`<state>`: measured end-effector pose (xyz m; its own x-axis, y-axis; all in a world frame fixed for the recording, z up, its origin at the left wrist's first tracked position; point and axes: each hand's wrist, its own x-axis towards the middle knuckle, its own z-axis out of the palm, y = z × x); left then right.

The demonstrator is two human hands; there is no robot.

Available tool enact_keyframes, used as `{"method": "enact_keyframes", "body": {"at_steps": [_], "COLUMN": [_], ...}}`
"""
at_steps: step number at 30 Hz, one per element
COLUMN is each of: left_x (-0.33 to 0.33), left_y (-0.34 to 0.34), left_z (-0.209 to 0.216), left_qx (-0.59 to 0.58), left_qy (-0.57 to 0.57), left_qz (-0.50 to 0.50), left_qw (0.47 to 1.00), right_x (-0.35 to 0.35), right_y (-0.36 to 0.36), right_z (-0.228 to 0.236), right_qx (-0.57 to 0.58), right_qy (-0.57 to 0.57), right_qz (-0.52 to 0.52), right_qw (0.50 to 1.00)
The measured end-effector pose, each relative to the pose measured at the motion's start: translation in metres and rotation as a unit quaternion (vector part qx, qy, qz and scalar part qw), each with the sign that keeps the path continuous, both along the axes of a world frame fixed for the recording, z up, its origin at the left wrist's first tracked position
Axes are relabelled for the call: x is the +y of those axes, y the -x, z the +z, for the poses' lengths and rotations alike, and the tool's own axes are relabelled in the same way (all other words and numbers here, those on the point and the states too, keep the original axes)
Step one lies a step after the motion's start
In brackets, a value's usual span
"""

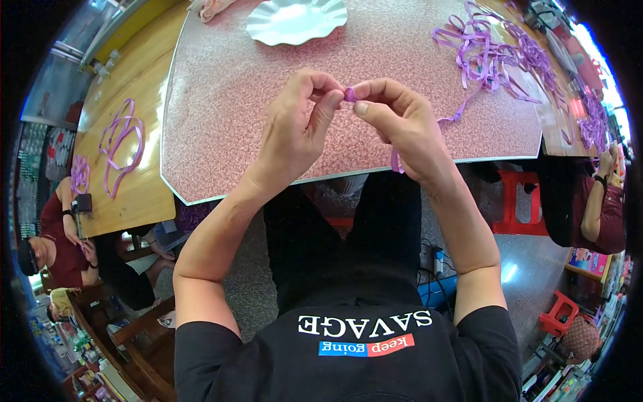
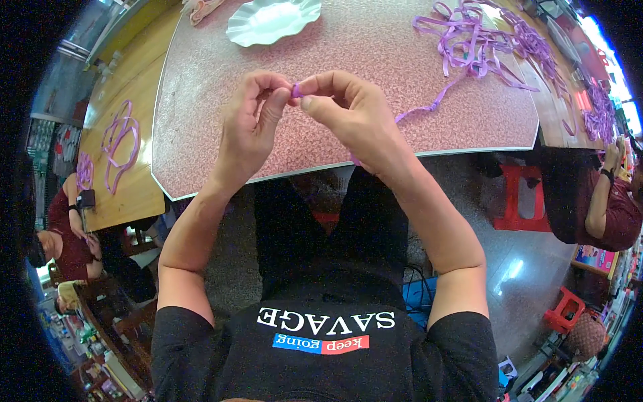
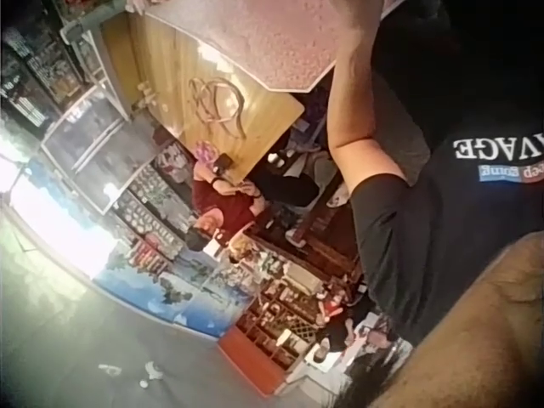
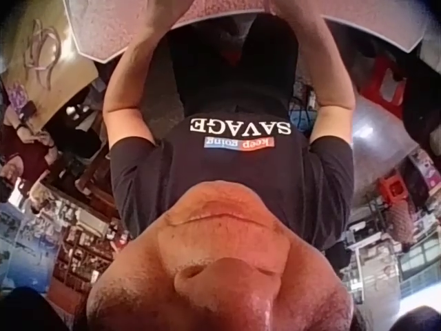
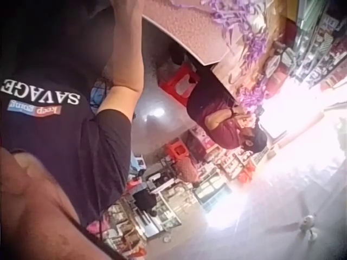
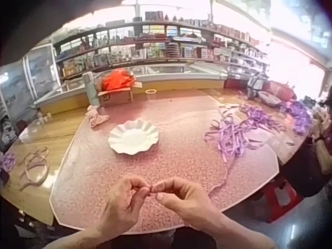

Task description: Tying small knots or loops into purple plastic ribbons.

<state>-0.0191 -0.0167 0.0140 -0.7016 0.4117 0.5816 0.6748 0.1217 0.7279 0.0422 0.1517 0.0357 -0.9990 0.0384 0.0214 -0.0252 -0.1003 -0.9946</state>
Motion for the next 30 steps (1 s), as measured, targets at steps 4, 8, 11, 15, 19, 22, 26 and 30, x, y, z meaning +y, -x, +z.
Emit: {"method": "enact_keyframes", "body": {"at_steps": [4,8,11,15,19,22,26,30], "left_x": [-0.001,-0.006,-0.006,-0.006,-0.004,-0.004,-0.004,-0.006], "left_y": [0.0,0.001,0.002,-0.002,-0.003,-0.003,-0.001,0.001], "left_z": [-0.001,-0.004,-0.004,0.003,0.001,-0.003,-0.008,-0.01], "left_qx": [-0.086,-0.126,-0.091,-0.106,-0.069,-0.05,-0.066,-0.104], "left_qy": [-0.013,-0.006,0.021,0.027,0.051,0.058,0.054,0.057], "left_qz": [-0.064,-0.088,-0.08,-0.08,-0.077,-0.07,-0.081,-0.092], "left_qw": [0.994,0.988,0.992,0.991,0.993,0.995,0.993,0.989], "right_x": [0.004,0.0,0.002,0.011,0.014,0.01,0.007,0.009], "right_y": [0.001,-0.003,-0.003,-0.003,-0.002,-0.004,-0.004,-0.004], "right_z": [-0.01,-0.005,-0.008,-0.003,-0.002,0.003,0.004,0.0], "right_qx": [0.078,0.077,0.097,0.139,0.141,0.027,0.003,0.022], "right_qy": [-0.135,-0.143,-0.147,-0.274,-0.271,-0.188,-0.215,-0.229], "right_qz": [-0.026,-0.043,-0.038,-0.02,-0.009,0.0,-0.014,-0.02], "right_qw": [0.987,0.986,0.984,0.951,0.952,0.982,0.976,0.973]}}
